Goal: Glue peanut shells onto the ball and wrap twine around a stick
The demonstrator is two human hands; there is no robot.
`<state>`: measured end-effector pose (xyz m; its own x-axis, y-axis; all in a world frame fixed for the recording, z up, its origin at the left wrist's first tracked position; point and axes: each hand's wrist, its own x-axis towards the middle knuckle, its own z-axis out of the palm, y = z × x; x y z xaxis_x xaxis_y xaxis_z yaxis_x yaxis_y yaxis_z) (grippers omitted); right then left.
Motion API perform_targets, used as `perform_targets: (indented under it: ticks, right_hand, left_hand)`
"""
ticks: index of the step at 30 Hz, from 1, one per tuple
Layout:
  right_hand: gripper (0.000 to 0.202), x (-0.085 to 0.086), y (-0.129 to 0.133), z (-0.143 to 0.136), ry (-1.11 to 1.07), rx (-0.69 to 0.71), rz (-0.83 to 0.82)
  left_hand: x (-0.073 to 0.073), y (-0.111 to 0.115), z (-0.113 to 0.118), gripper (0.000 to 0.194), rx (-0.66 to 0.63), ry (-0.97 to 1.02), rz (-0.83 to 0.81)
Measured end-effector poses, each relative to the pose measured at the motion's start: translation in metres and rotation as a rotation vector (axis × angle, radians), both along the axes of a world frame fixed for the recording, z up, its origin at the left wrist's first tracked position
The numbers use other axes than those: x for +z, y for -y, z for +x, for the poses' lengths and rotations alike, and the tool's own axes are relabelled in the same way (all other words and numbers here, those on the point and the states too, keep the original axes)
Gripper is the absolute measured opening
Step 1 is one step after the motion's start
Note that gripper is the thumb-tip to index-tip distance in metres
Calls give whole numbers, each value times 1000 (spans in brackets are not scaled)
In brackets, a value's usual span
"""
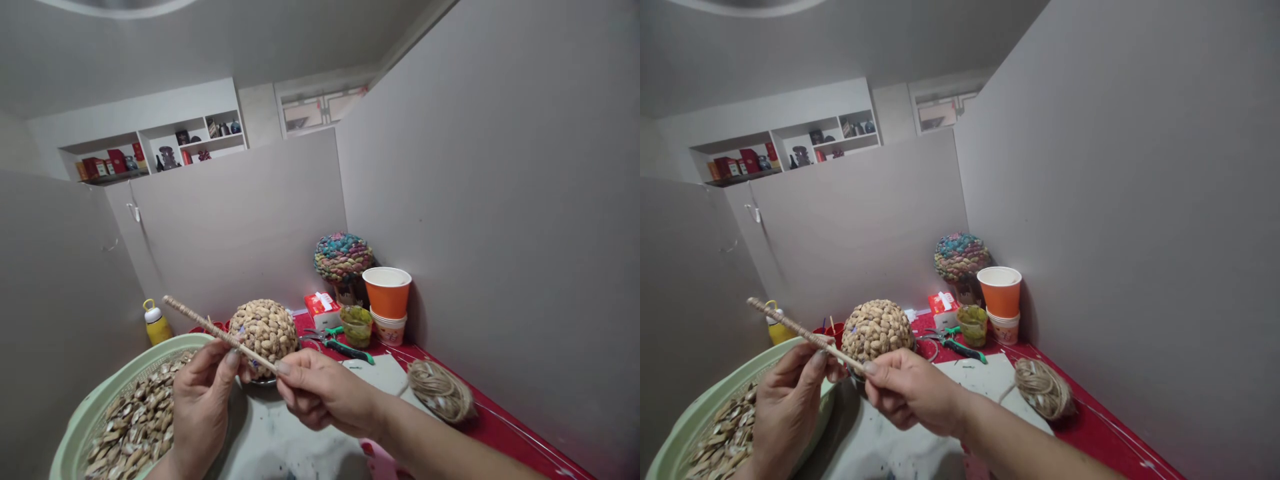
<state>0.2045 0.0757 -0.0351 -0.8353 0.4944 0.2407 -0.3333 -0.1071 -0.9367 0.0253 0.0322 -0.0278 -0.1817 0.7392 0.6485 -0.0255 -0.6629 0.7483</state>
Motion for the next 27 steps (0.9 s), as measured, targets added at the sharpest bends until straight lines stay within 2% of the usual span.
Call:
perform_targets:
  ticks: [4, 5, 8, 12, 15, 17, 21, 23, 25, 27]
  right_hand:
    - [36, -1, 2, -4, -15, -488, 438]
    - [35, -2, 3, -5, -13, -575, 526]
    - [38, -5, 6, -6, 2, -672, 648]
    - [41, -4, 7, -4, -3, -641, 625]
    - [45, -2, 6, -2, -17, -546, 521]
    - [46, -1, 5, -2, -39, -425, 374]
    - [42, 1, 3, 1, -52, -49, -21]
    - [41, 1, 1, 2, -27, 66, -123]
    - [48, 2, -4, 2, -6, 19, -113]
    - [60, 4, -10, 3, 15, -145, -40]
  left_hand:
    - [1, -2, 2, 11, -5, 59, -7]
    - [1, -2, 2, 11, 2, 60, -10]
    - [0, -2, 1, 12, 27, 48, -15]
    - [-2, -2, -1, 14, 35, 12, -20]
    - [-3, -3, -2, 13, 31, 7, -10]
    - [-3, -3, -3, 13, 32, 19, -3]
    - [-4, -2, -1, 14, 18, 29, -7]
    - [-3, -1, 0, 14, 4, 33, -13]
    - [-1, -1, 1, 14, 5, 61, -17]
    - [1, -2, 1, 15, 26, 104, -22]
